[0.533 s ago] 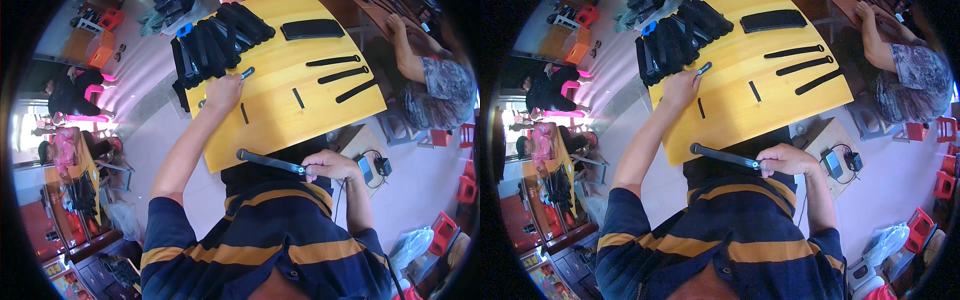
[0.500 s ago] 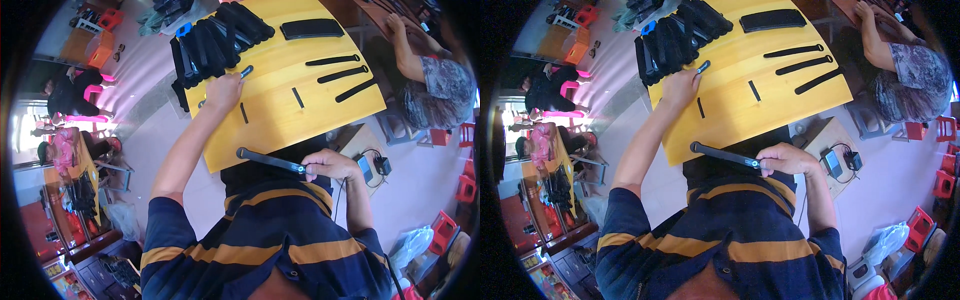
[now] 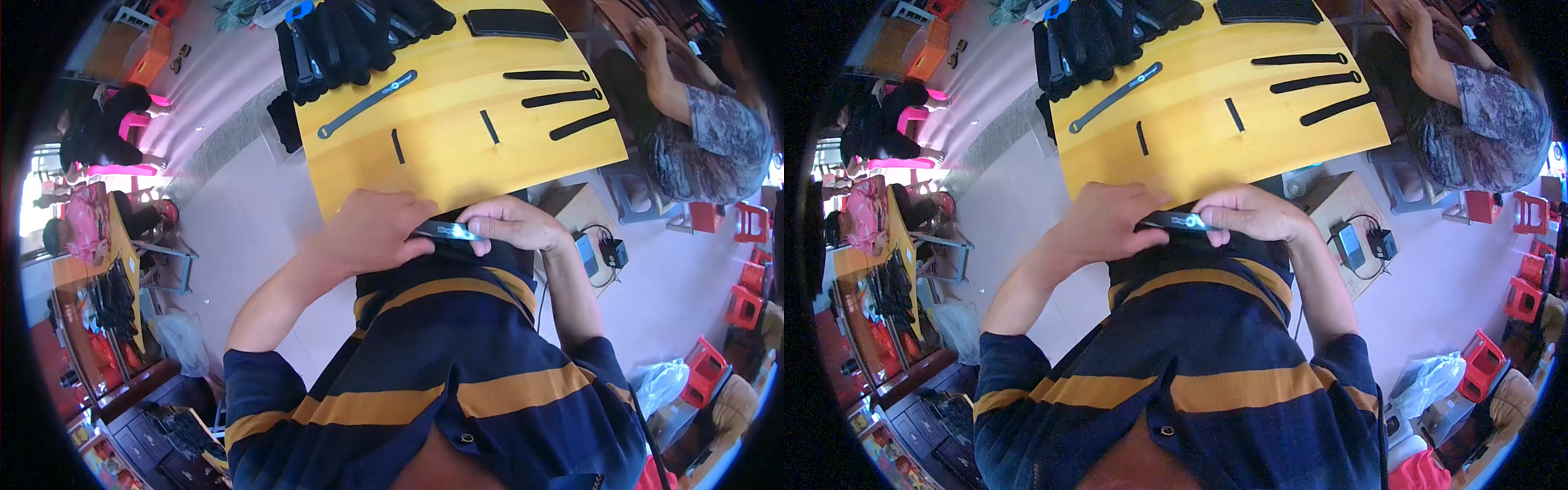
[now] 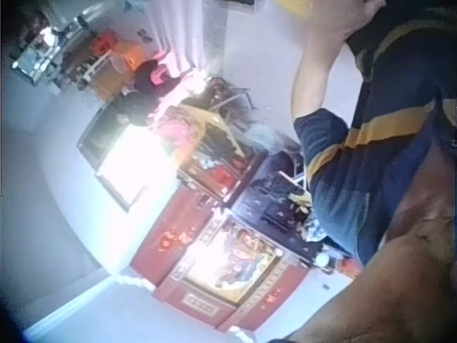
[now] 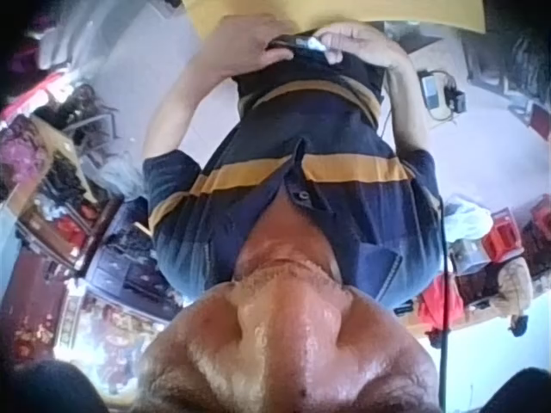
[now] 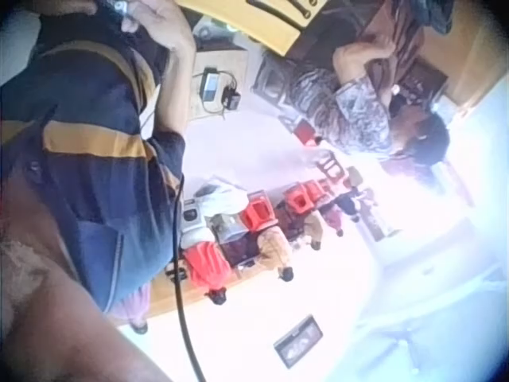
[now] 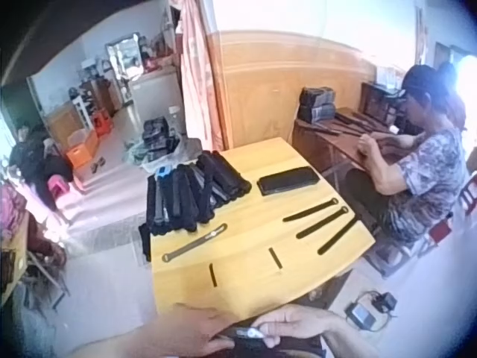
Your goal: Manually assembling or inspecting black textile/plastic straps by attaching or threading small plastic components.
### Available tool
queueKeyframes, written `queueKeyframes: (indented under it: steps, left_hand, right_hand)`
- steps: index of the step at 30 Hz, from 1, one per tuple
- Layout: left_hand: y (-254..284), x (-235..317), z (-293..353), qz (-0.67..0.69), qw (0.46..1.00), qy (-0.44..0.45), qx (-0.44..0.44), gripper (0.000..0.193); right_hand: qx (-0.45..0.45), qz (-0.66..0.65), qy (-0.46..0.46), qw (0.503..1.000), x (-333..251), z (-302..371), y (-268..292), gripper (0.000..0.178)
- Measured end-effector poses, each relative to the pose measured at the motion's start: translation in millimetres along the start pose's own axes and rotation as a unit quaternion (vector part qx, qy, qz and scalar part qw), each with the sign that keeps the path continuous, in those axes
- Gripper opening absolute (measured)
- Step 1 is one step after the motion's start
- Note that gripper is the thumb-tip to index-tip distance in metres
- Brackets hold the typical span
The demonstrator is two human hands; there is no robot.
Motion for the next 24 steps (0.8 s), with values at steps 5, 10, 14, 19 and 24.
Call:
queueKeyframes:
  steps: [5, 10, 14, 19, 24]
  left_hand:
    - [-18, -6, 8, 0.042, 0.998, 0.021, 0.044, 0.029]
    - [-21, 0, 11, 0.153, 0.985, 0.037, 0.076, 0.022]
    - [-41, 7, 11, 0.309, 0.948, 0.061, 0.051, 0.018]
    - [-54, 13, 3, 0.369, 0.925, 0.089, 0.011, 0.019]
    - [-57, 13, 2, 0.447, 0.886, 0.119, 0.034, 0.019]
  right_hand:
    - [0.094, -0.057, 0.05, 0.993, -15, 1, -16, 0.044]
    - [0.189, -0.003, 0.175, 0.966, -23, 13, -28, 0.033]
    - [0.257, 0.107, 0.239, 0.93, -22, 9, -37, 0.029]
    - [0.3, -0.01, 0.261, 0.918, -15, 1, -46, 0.03]
    - [0.309, -0.022, 0.26, 0.915, -2, -2, -41, 0.028]
Point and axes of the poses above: each hand's wrist, its own z-axis away from the middle knuckle, its own y-axis out of the back of the hand, x = y × z, the point moved 2 cm from there along -z, towards the middle knuckle, and after that the axes turned 9 degrees about y, right-handed, at the moved point
